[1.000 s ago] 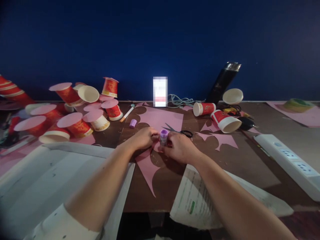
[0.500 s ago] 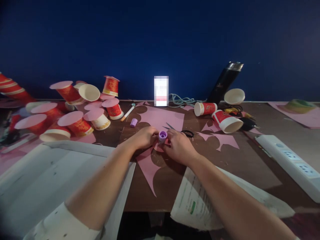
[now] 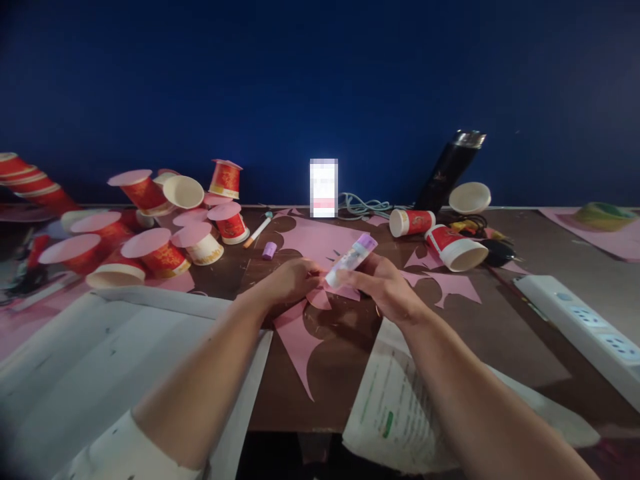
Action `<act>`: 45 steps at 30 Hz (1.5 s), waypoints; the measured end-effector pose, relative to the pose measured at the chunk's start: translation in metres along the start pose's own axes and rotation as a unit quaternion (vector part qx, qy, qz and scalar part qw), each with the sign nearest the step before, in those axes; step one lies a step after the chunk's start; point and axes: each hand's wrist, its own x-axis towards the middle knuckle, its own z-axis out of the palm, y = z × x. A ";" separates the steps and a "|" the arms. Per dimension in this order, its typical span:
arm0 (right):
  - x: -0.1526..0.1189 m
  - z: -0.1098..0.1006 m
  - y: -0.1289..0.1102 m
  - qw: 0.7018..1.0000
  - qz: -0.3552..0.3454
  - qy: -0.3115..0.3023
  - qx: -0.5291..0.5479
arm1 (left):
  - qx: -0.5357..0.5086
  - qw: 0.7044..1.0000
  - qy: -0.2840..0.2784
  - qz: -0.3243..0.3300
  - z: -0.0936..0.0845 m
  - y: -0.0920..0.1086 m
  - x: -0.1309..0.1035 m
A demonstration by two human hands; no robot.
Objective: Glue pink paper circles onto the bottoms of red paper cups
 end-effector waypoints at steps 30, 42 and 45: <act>0.009 0.007 0.012 0.987 -0.064 0.139 0.051 | 0.026 0.979 0.200 0.032 -0.004 -0.007 0.007; 0.008 0.010 0.011 0.984 -0.090 0.152 -0.034 | 0.059 0.976 0.184 0.098 0.002 0.001 0.003; 0.008 0.010 0.011 0.982 -0.090 0.157 -0.047 | 0.049 0.978 0.179 0.093 0.002 0.004 0.003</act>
